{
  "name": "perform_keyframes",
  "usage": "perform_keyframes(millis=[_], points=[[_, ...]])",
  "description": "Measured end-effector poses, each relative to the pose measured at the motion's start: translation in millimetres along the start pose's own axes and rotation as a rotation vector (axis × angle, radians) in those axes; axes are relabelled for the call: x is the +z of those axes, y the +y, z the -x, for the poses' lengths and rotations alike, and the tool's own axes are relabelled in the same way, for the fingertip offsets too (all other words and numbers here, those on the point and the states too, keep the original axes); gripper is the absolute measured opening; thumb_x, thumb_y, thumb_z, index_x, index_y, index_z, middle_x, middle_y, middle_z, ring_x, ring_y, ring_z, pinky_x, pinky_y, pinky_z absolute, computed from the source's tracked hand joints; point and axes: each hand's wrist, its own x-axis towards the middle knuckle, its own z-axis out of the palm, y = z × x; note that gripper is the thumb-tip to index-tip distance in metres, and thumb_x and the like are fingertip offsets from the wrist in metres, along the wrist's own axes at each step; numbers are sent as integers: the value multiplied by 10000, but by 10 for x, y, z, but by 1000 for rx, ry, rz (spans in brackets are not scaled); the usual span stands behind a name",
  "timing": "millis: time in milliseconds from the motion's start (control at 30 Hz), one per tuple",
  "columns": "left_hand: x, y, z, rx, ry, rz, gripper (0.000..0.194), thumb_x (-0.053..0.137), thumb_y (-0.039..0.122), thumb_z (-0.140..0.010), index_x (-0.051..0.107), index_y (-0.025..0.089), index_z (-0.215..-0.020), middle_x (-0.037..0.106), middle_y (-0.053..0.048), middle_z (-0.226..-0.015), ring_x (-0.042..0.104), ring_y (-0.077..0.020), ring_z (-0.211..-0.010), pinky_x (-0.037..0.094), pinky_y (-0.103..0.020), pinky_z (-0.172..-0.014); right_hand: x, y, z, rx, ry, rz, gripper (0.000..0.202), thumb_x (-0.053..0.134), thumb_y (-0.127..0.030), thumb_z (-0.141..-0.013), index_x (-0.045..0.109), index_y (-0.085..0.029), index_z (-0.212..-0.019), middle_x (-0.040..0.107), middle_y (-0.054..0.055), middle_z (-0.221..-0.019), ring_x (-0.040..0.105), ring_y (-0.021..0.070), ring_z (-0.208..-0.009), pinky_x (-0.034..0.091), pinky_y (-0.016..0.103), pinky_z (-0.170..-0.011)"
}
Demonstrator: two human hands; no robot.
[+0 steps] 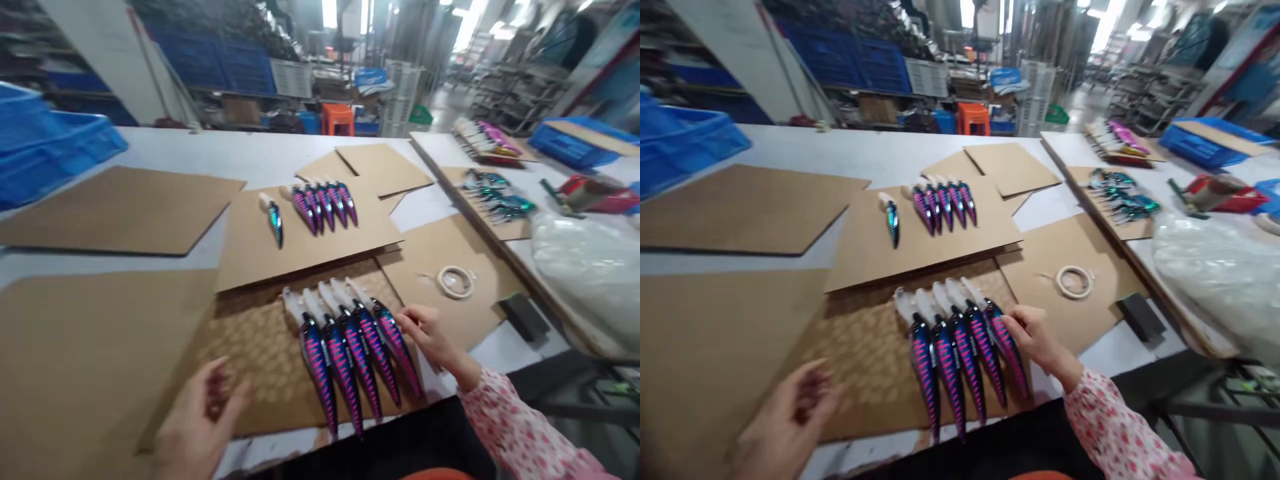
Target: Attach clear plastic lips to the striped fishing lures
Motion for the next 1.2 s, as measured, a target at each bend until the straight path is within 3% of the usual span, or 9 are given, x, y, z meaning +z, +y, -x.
perform_keyframes(millis=[100, 167, 300, 467, 633, 733, 833, 967, 1200], points=[[602, 731, 8, 216, -158, -161, 810, 479, 752, -684, 517, 158, -1233, 654, -163, -1145, 650, -368, -1012, 525, -523, -891, -330, 302, -171, -34, 145, 286, 234, 516, -342, -959, 650, -173, -868, 675, 61, -828, 592, 201, -802, 440, 319, -775], [843, 960, 13, 254, -128, -210, 848, 444, 747, -706, 495, 108, -1261, 627, -216, -1181, 606, -404, -1108, 477, -559, -956, -554, 504, -260, 18, 203, 490, 178, 546, -309, -939, 657, -170, -932, 686, 86, -929, 578, 242, -921, 417, 364, -873], [967, 886, -61, 68, -142, -27, 910, 539, 736, -630, 464, 121, -1296, 654, -180, -1104, 671, -360, -957, 529, -539, -882, -796, 801, -444, 126, 206, 670, 249, 609, -287, -889, 647, -146, -1091, 658, 140, -1082, 525, 298, -1040, 389, 407, -913], [669, 654, 71, -223, -126, 426, 865, 708, 648, -524, 539, 198, -1244, 693, -115, -1128, 685, -324, -982, 578, -459, -848, -717, 864, -613, 83, 159, 561, 41, 656, -210, -833, 644, -172, -841, 667, 121, -1023, 518, 291, -1047, 389, 379, -866], [353, 782, 683, -532, -265, 874, 679, 758, 674, -555, 653, 297, -1110, 725, -71, -1132, 715, -336, -915, 618, -434, -677, -390, 504, -397, 0, 84, 204, 147, 576, -269, -914, 557, -179, -799, 598, -2, -663, 531, 128, -594, 406, 239, -569], [452, 926, 1065, -436, -427, 992, 628, 801, 576, -605, 653, 297, -1148, 720, -91, -1141, 713, -311, -918, 620, -418, -723, -191, 101, -164, -49, 84, -271, 161, 598, -331, -916, 577, -180, -865, 606, -1, -694, 561, 125, -602, 434, 227, -545], [659, 1007, 1313, -281, -462, 1009, 637, 786, 453, -713, 567, 278, -1285, 688, -121, -1213, 701, -269, -982, 592, -377, -846, -70, -289, 23, -129, 22, -529, 138, 604, -283, -923, 622, -192, -1025, 655, 41, -846, 622, 146, -717, 494, 241, -615], [832, 1063, 1457, -139, -452, 904, 520, 717, 382, -809, 547, 223, -1274, 657, -123, -1243, 627, -263, -1164, 509, -365, -1007, 39, -593, 145, -275, 65, -424, 179, 598, -164, -899, 636, -214, -1066, 636, 48, -876, 602, 144, -726, 498, 243, -620], [959, 1047, 1528, -21, -344, 884, 495, 690, 357, -829, 532, 193, -1269, 655, -128, -1210, 622, -267, -1159, 486, -380, -1023, 173, -653, 209, -438, 195, -200, 294, 561, -75, -862, 587, -191, -1130, 637, 66, -932, 613, 159, -815, 528, 248, -692]])
